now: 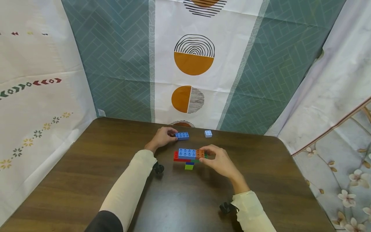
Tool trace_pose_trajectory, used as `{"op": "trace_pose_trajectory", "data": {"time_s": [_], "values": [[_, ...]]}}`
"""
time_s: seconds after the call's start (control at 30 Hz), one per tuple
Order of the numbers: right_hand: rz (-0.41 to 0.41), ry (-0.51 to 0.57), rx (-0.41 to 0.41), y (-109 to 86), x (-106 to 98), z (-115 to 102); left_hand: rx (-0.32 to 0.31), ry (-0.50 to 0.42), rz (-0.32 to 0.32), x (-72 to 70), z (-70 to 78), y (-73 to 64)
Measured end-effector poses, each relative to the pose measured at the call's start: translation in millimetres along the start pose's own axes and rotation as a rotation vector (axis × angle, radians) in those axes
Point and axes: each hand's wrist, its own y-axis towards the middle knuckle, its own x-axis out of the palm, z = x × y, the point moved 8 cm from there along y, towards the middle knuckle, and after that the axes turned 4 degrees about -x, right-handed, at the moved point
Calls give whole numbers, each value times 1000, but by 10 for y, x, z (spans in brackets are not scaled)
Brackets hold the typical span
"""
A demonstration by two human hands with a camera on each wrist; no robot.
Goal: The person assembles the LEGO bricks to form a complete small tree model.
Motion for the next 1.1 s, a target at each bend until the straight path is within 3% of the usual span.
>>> {"op": "trace_pose_trajectory", "data": {"time_s": [0.17, 0.5, 0.73, 1.1], "values": [[-1, -5, 1, 1, -6, 12, 1, -39, 25, -17, -14, -23], [-3, 1, -4, 19, 6, 1, 67, -140, 122, -92, 4, -194], [1, -8, -21, 30, 7, -7, 173, -197, 151, -206, 270, -396], [18, -12, -14, 30, 3, 1, 301, -203, 65, -218, 705, -780]]}}
